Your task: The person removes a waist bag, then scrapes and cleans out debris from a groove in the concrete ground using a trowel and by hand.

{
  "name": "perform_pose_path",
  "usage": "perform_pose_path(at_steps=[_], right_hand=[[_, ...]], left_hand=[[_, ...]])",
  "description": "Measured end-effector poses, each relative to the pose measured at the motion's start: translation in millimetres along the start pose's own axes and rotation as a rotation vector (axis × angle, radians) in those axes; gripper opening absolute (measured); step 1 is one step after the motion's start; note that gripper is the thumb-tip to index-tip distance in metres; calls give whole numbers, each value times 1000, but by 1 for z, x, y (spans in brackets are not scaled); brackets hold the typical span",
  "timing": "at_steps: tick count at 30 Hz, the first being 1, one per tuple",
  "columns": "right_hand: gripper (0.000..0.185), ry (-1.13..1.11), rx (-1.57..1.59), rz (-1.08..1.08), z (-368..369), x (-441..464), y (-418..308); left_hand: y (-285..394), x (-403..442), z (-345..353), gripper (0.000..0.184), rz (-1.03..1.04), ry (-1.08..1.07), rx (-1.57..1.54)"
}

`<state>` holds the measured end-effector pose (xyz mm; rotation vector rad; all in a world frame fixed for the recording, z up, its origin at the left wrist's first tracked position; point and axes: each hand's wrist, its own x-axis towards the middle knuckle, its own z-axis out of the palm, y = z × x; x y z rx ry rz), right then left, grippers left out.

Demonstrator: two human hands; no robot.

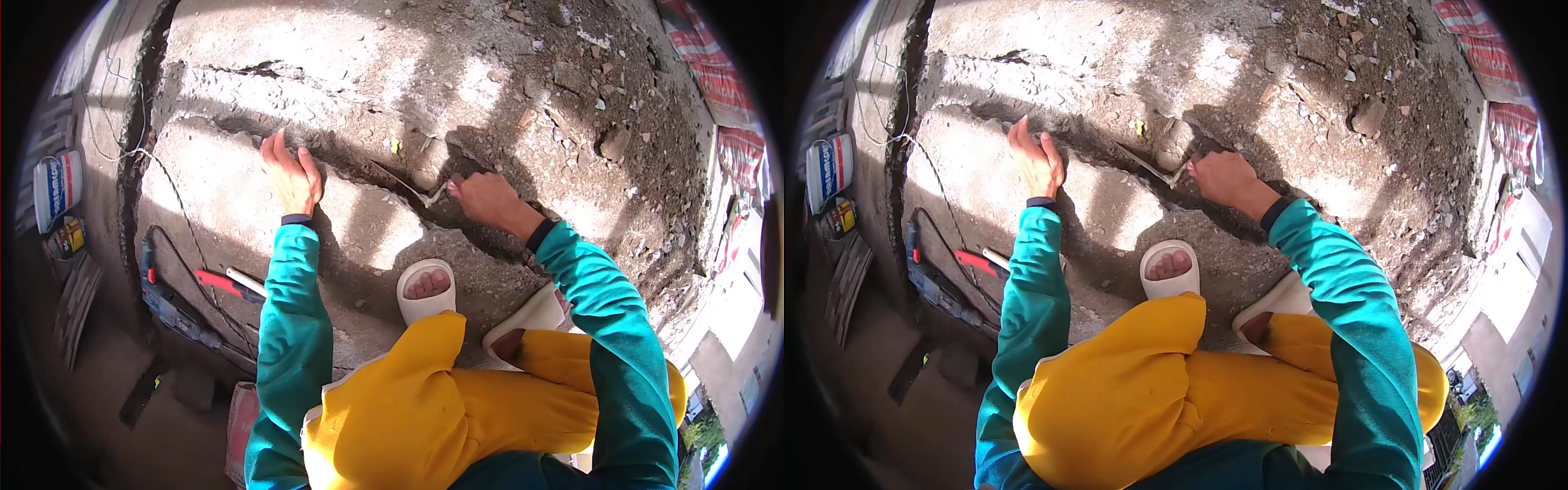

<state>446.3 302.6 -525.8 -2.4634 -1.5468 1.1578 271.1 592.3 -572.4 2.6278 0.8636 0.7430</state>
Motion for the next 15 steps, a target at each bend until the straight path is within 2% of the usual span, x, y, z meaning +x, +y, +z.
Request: perform_pose_path(at_steps=[4, 6, 7, 9, 13, 15], right_hand=[[30, 46, 99, 69, 0, -57, 0], [30, 188, 345, -73, 10, -84, 19], [30, 183, 349, -68, 11, -97, 27], [37, -83, 289, 82, -2, -119, 35], [38, -127, 242, 112, 7, -151, 68], [35, -281, 139, 178, 13, -163, 80]], left_hand=[[-5, -1, 2, 47, 5, 11, -6], [-5, -1, 1, 48, 19, 12, 26], [-4, -2, 0, 48, 18, 4, 25], [-3, -1, 0, 48, 8, 12, 45], [-5, -1, 0, 48, 24, 4, 37], [-4, -1, 0, 48, 23, 0, 36]])
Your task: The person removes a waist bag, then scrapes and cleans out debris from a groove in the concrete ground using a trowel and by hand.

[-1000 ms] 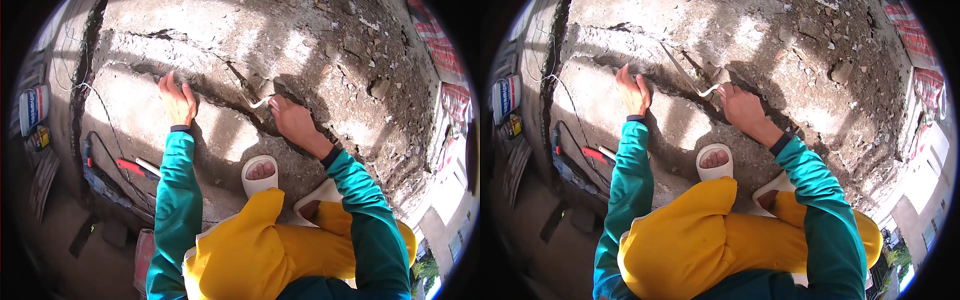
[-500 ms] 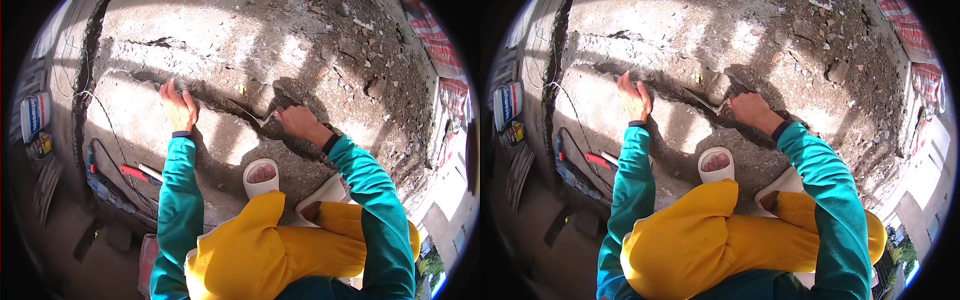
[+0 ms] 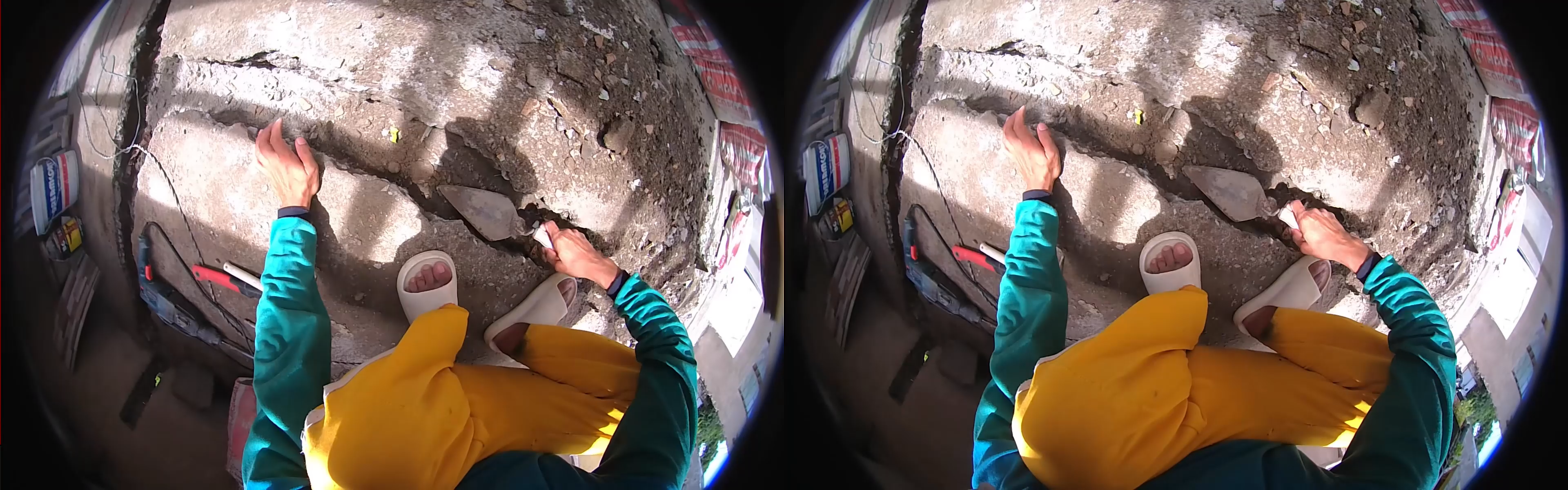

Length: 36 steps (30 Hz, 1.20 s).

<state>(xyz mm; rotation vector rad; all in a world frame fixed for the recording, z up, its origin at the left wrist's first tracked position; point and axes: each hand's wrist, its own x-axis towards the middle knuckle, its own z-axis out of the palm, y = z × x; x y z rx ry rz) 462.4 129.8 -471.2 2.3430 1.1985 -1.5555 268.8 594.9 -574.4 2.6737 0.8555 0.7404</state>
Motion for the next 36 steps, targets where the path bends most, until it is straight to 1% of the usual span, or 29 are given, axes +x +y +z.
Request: perform_pose_path(at_steps=[1, 2, 4, 5, 6, 7, 9, 12, 13, 14, 15, 16, 18, 22, 24, 25, 26, 28, 29, 32, 33, 36], right_hand=[[32, 2, -99, 45, 7, -4, 4], [32, 0, -96, 45, 15, -8, 8], [32, 55, -44, 123, 34, -16, 20], [34, 169, 3, 72, 54, -20, 29], [32, 268, -44, 75, 68, -23, 30], [32, 277, -27, 95, 76, -24, 36], [32, 282, -16, 111, 66, -21, 28], [30, 200, 24, 224, 53, 5, -1], [28, 282, 172, 177, 57, 22, -11], [28, 309, 245, 183, 50, 38, -31], [28, 304, 222, 201, 51, 60, -43], [28, 308, 224, 202, 62, 73, -40], [27, 424, 337, 90, 77, 94, -39], [27, 416, 350, 73, 68, 73, -29], [29, 367, 395, 23, 65, 57, -14], [29, 402, 413, -44, 64, 56, -7], [29, 398, 410, -39, 66, 62, -9], [29, 416, 304, 8, 71, 94, -23], [30, 518, 311, -49, 75, 109, -32], [32, 563, 276, -4, 78, 106, -37], [30, 590, 247, -43, 81, 105, -36], [29, 600, 195, -44, 73, 99, -40]], left_hand=[[0, 0, 0, 48, -2, -4, 1], [0, 0, 0, 48, -1, -7, 1], [-1, 0, 1, 48, -3, 7, 6], [0, -1, 0, 48, -6, 7, 6], [0, 0, 0, 48, -14, 2, 2], [0, 0, 0, 48, -21, -3, -2], [1, 1, -1, 48, -28, -3, -5], [0, 0, -1, 48, -20, -11, 4], [0, 0, -1, 48, -8, -8, 14], [1, 1, 0, 48, -6, -5, 11], [0, 0, 0, 48, -5, -4, 9], [-1, 0, 1, 47, -2, -3, 7], [-5, 3, 0, 47, 3, -9, 11], [2, -2, 3, 46, -2, -8, -12], [-3, 3, -2, 46, -10, 11, 25], [-3, 4, -2, 46, -11, 9, 23], [0, 1, 0, 46, -11, -6, 10], [3, 0, 1, 46, -1, 4, -7], [4, 0, -1, 46, -5, -5, 3], [0, -1, -1, 46, -17, 7, 6], [2, -4, -3, 45, -15, 7, 16], [2, 0, 0, 45, -14, 34, 15]])
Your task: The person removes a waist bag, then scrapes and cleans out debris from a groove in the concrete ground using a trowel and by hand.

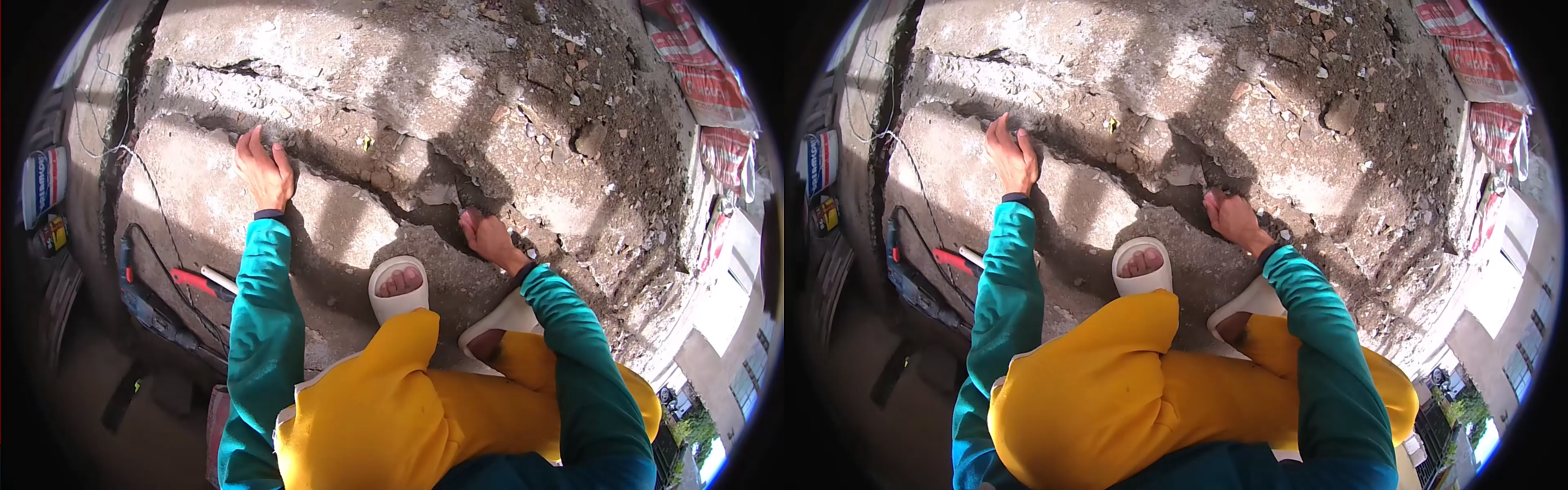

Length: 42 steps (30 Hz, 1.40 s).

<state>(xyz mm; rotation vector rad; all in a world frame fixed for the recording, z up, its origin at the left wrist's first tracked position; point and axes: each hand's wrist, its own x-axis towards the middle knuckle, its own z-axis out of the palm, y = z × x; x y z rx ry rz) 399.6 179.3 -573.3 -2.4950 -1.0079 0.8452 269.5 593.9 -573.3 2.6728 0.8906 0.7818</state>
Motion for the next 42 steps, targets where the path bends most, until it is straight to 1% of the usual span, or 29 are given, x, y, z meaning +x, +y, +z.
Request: perform_pose_path(at_steps=[2, 5, 6, 8, 9, 11, 12, 14, 16, 17, 18, 20, 22, 24, 25, 26, 28, 29, 30, 32, 34, 35, 37, 38, 40, 42], right_hand=[[27, 44, 33, -50, -16, 7, -5], [22, -35, 204, -136, -51, 13, -18], [22, -32, 198, -139, -63, 14, -23], [24, -131, 238, -192, -85, 18, -32], [24, -133, 233, -192, -95, 20, -34], [24, -310, 647, -13, -119, 22, -40], [24, -319, 639, -10, -133, 23, -46], [24, -179, 1241, 89, -160, 21, -60], [26, -170, 1254, 112, -181, 14, -65], [29, -208, 1167, 68, -183, 8, -54], [29, -213, 1163, 70, -179, -4, -41], [32, -327, 595, 29, -163, -35, -19], [34, -504, 381, 186, -158, -64, -18], [33, -536, 100, 198, -137, -82, 16], [34, -569, 107, 324, -134, -86, 23], [34, -577, 104, 326, -132, -85, 30], [35, -535, 33, 510, -124, -77, 45], [36, -557, 110, 560, -118, -71, 50], [37, -488, 47, 419, -110, -66, 44], [38, -537, 246, 555, -88, -44, 29], [38, -468, 295, 499, -75, -17, 3], [38, -467, 298, 496, -59, -8, 6], [36, -320, 202, 291, -18, 0, 16], [36, -325, 208, 291, -17, 0, 10], [36, -214, 85, 231, -24, -7, 5], [33, -176, 114, 190, -22, -15, 6]], left_hand=[[-1, 0, -1, 44, -14, -33, -20], [1, 1, -3, 45, -2, -39, 8], [2, 1, -3, 45, -1, -35, 11], [3, 1, -3, 45, -6, -28, 6], [2, 1, -3, 45, -9, -25, 5], [1, 1, -1, 45, -15, -18, -6], [0, 1, -1, 46, -17, -11, -13], [0, -1, 0, 46, -33, -15, -19], [-2, -1, 0, 46, -11, -2, -15], [-2, -1, 0, 45, -10, 2, -31], [-2, 0, 0, 45, -17, 2, -31], [-3, -1, 1, 45, -17, 9, -21], [-3, 0, 1, 44, -38, 5, -27], [-3, 0, 2, 44, -17, 18, -6], [-4, 0, 2, 45, -17, 13, 0], [-4, 0, 2, 45, -23, 8, 0], [-4, 0, 2, 46, -20, 12, -12], [-3, 0, 1, 46, -35, -1, -13], [-3, 0, 2, 46, -29, -4, -16], [-4, 0, 2, 46, -19, -2, 5], [-2, 0, 3, 46, -17, 3, -5], [-2, 1, 3, 46, -15, 2, -7], [0, 1, 0, 45, -22, -4, 0], [-2, 2, -2, 45, -21, -10, 5], [2, 1, -3, 45, -22, -14, 7], [0, 3, 1, 45, 5, 10, -12]])
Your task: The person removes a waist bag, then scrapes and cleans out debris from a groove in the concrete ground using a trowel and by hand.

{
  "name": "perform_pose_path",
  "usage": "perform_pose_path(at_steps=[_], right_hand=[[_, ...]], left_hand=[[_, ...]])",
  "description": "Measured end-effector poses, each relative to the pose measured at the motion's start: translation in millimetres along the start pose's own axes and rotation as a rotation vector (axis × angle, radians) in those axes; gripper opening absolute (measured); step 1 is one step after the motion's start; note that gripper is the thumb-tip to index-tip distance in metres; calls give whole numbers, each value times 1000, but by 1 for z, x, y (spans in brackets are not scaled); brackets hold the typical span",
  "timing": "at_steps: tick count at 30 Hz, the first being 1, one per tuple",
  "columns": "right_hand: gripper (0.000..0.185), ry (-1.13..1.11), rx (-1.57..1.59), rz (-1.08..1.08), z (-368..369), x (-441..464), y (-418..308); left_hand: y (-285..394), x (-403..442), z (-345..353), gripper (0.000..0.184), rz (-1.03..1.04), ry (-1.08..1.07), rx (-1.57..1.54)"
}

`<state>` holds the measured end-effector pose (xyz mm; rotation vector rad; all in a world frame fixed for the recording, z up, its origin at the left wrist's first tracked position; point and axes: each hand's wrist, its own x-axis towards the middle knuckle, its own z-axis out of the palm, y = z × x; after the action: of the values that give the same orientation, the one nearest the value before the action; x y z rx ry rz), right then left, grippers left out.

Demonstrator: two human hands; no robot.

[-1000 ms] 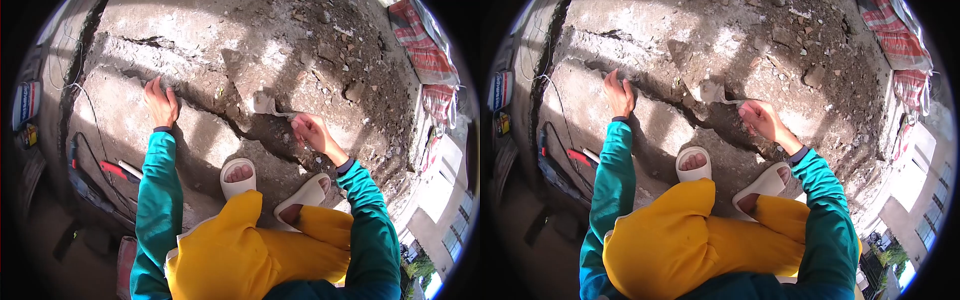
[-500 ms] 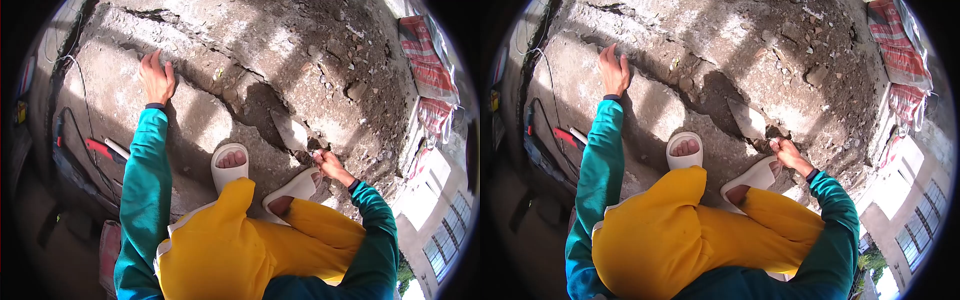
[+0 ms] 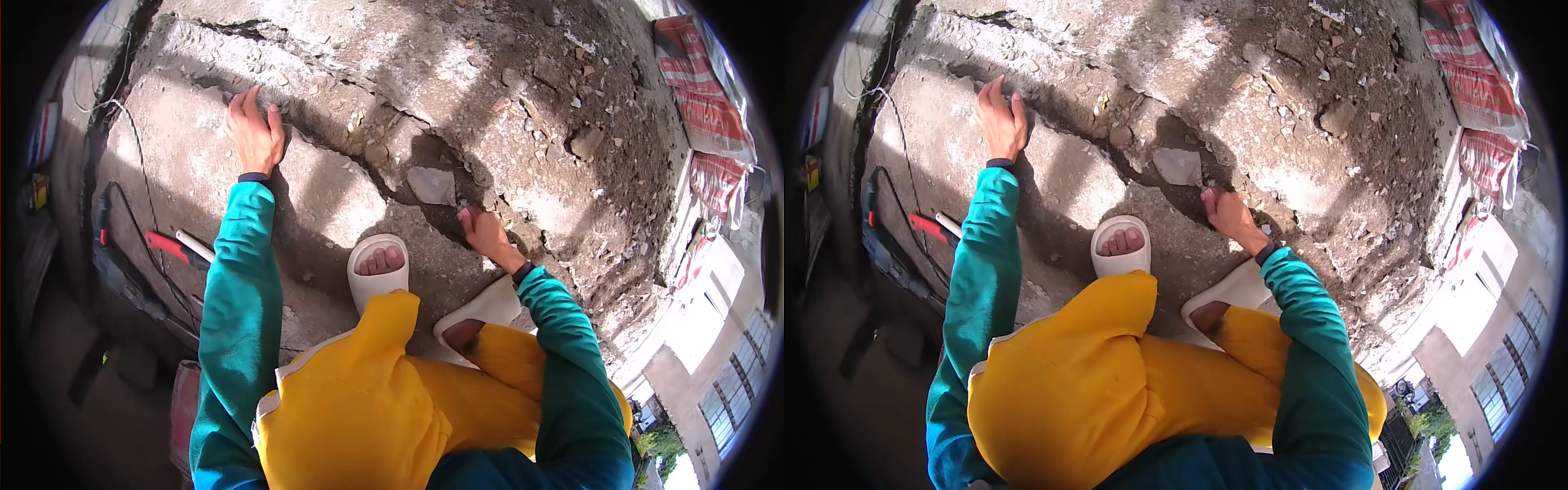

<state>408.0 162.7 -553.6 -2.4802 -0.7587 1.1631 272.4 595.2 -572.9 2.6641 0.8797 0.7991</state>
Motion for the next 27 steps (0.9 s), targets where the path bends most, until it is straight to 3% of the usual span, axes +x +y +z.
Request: perform_pose_path(at_steps=[4, 10, 15, 20, 27], right_hand=[[27, -38, 9, 54, -4, 6, -10], [25, 135, -21, -170, 22, 16, 7], [28, 13, 39, -100, 7, 17, -12], [34, 99, -71, -86, 27, 43, -26], [33, 95, 23, -173, 23, 52, -22]], left_hand=[[-4, -4, -1, 46, -16, -15, 14], [2, -2, -2, 44, -14, -2, -8], [1, -2, -3, 45, -21, -18, -16], [3, 1, -4, 44, 3, -31, 25], [1, -1, -3, 44, -13, -17, -32]])
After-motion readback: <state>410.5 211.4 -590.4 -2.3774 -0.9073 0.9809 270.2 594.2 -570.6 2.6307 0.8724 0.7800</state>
